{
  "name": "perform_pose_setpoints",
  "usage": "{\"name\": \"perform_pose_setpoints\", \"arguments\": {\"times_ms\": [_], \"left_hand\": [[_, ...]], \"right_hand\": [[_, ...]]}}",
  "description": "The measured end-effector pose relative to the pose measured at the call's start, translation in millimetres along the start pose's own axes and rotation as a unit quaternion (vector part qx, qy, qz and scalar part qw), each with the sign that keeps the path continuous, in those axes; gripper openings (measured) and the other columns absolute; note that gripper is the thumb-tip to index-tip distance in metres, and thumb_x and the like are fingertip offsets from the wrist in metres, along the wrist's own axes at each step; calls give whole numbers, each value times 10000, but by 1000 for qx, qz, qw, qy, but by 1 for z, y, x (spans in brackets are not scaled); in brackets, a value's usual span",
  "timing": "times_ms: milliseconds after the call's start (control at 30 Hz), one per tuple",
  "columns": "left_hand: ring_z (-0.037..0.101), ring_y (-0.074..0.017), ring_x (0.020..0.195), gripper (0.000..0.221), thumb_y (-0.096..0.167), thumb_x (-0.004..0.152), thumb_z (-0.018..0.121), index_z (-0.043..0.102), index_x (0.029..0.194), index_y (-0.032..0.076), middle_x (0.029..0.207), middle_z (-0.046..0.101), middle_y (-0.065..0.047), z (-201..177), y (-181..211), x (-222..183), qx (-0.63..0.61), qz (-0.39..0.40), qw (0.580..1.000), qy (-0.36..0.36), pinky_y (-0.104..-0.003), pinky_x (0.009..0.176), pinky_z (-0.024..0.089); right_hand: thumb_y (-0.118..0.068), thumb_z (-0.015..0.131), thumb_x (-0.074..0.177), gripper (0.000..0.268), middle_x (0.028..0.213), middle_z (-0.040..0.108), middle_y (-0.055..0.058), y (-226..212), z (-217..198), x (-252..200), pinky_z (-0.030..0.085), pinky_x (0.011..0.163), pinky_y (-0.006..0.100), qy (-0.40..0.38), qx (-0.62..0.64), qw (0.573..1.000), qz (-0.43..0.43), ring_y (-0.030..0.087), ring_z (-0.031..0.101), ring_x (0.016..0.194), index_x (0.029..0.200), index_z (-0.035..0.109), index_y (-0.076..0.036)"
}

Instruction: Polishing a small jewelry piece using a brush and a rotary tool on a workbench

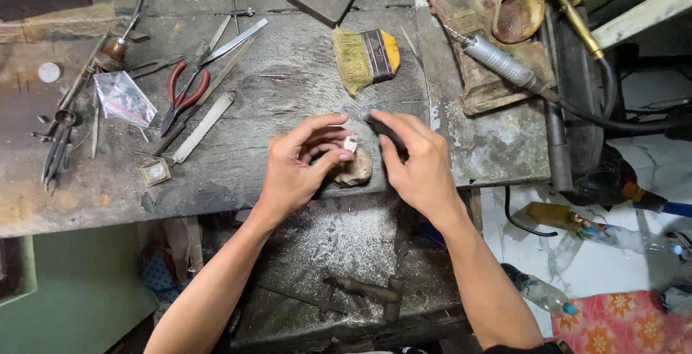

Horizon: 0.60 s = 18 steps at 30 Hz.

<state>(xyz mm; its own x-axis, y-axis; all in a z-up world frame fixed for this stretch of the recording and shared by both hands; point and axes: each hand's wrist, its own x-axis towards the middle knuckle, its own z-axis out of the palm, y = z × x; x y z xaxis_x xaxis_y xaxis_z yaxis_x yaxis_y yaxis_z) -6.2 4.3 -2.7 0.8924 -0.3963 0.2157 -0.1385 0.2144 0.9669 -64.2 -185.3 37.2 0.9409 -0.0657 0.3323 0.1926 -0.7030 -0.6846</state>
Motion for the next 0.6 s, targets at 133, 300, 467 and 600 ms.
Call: {"name": "perform_pose_setpoints", "arguments": {"times_ms": [133,300,467,600], "left_hand": [[759,-199,766,436,169,857,836,693,1256,66,905,784,-150,-18,24,-5,182,73,980,-6,-321,737,627],[697,-370,1010,447,178,964,702,596,1364,7,1032,724,-214,-36,44,-18,431,122,893,-53,-498,904,572],[531,-199,762,189,193,973,698,732,1149,133,991,731,-37,-53,59,-69,444,124,887,-11,-394,678,396],[394,-42,433,155,187,918,749,706,804,91,543,561,41,-53,62,-108,392,62,917,-28,-257,417,317]], "right_hand": [[37,698,897,412,1157,760,154,3,13,18,567,908,485,-2,41,999,-14,395,726,1079,1290,715,-86],[-59,834,803,556,1258,742,114,2,36,45,566,999,446,-12,129,991,-46,364,688,1211,1334,696,-150],[46,716,902,374,1252,684,286,-2,-20,60,532,1064,502,115,-12,988,-103,436,648,1199,1272,658,46],[29,722,985,560,1583,319,312,50,-73,61,332,1201,595,101,-261,943,179,435,285,1452,1486,480,93]]}}
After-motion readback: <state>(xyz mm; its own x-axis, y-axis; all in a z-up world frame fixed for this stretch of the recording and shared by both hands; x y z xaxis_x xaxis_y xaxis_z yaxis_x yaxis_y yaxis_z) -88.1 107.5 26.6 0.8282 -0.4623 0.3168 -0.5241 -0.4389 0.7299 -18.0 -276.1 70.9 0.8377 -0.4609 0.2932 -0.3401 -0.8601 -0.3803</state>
